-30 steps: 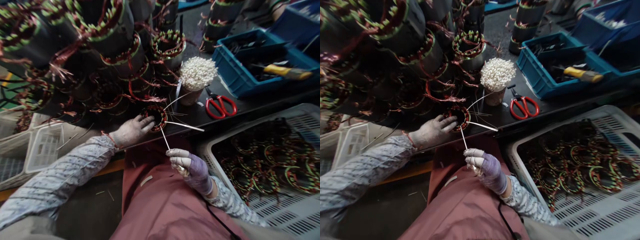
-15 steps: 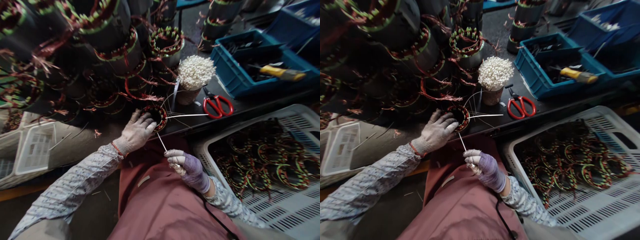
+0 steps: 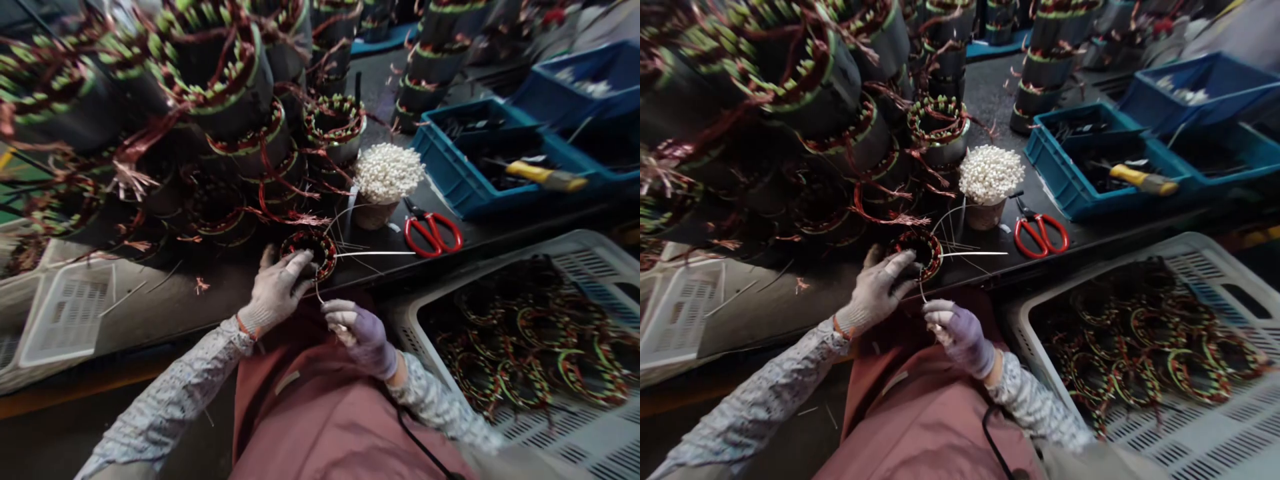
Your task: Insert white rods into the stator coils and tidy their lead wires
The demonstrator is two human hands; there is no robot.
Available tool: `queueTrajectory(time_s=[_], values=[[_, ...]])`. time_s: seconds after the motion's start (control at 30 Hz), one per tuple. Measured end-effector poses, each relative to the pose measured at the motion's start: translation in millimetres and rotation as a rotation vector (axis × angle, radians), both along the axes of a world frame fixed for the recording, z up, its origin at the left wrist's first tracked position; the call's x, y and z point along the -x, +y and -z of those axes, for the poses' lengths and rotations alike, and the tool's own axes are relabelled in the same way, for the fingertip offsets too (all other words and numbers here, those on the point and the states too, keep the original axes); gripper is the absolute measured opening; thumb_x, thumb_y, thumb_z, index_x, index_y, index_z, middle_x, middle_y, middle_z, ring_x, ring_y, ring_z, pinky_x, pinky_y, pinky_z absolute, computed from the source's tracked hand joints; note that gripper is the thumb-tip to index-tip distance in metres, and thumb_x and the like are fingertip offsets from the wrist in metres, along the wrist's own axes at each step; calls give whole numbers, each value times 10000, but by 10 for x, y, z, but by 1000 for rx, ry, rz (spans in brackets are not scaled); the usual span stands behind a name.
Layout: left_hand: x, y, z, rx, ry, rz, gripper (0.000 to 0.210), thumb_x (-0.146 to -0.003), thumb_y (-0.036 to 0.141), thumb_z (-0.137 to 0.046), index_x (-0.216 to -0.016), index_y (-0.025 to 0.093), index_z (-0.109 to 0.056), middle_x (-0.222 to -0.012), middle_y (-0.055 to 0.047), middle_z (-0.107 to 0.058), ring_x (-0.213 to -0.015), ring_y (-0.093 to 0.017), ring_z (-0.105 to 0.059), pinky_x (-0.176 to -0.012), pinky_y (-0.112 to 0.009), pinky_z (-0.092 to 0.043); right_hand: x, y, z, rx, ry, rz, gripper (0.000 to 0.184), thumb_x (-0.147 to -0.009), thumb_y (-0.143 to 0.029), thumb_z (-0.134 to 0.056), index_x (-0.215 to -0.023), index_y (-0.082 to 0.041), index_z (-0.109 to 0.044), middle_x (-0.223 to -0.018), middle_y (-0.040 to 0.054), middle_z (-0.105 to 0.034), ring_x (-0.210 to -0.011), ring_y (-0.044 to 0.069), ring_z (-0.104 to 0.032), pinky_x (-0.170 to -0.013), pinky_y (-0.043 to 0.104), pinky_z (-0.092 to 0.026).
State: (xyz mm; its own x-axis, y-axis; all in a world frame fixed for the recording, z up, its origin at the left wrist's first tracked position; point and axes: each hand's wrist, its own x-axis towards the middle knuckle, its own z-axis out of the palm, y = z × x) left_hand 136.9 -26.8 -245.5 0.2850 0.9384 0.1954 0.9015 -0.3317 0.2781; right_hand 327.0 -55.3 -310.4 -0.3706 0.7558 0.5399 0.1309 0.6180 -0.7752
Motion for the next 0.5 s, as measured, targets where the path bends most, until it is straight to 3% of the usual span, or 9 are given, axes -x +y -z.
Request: queueTrajectory(time_s=[0.1, 0.17, 0.23, 0.3, 0.4, 0.5], values=[[-24, -22, -12, -6, 55, -1, 473, -868, 333, -518, -1312, 182, -460, -1228, -98, -629, -1218, -241, -520, -1138, -547, -168, -50, -107, -119, 410, 81, 92, 64, -830, -231, -583, -858, -207, -635, -1040, 81, -673, -954, 188, -650, -791, 306, -541], [-45, -10, -59, 20, 122, 7, 501, -866, 324, -520, -1333, 160, -439, -1230, -114, -624, -1269, -266, -465, -1133, -577, -149, -15, -105, -212, 767, 124, -25, 138, -823, -324, -593, -823, -190, -627, -920, 70, -692, -842, 198, -669, -723, 325, -550], [-59, 9, -108, 49, 157, 18, 507, -868, 310, -516, -1341, 149, -432, -1237, -121, -618, -1276, -269, -456, -1136, -574, -142, 54, -46, -280, 982, 144, -170, 200, -823, -369, -582, -825, -173, -623, -792, 49, -688, -716, 183, -663, -648, 318, -546], [-61, 24, -131, 71, 152, 31, 505, -872, 306, -509, -1345, 149, -427, -1241, -119, -616, -1262, -260, -474, -1140, -566, -137, 129, 40, -301, 938, 120, -113, 209, -812, -365, -581, -800, -163, -633, -744, 43, -681, -668, 167, -639, -629, 300, -530], [-46, 27, -98, 71, 83, 33, 504, -870, 318, -515, -1344, 171, -430, -1231, -110, -624, -1222, -243, -516, -1144, -555, -137, 227, 156, -252, 630, -2, 133, 154, -798, -301, -579, -757, -170, -648, -735, 41, -679, -673, 159, -616, -650, 279, -505], [-24, 11, 1, 30, -67, -26, 476, -846, 333, -555, -1299, 204, -483, -1217, -99, -635, -1152, -226, -573, -1140, -525, -182, 273, 207, -203, 379, -110, 200, 112, -808, -250, -568, -757, -186, -645, -712, 36, -670, -652, 156, -608, -645, 273, -499]])
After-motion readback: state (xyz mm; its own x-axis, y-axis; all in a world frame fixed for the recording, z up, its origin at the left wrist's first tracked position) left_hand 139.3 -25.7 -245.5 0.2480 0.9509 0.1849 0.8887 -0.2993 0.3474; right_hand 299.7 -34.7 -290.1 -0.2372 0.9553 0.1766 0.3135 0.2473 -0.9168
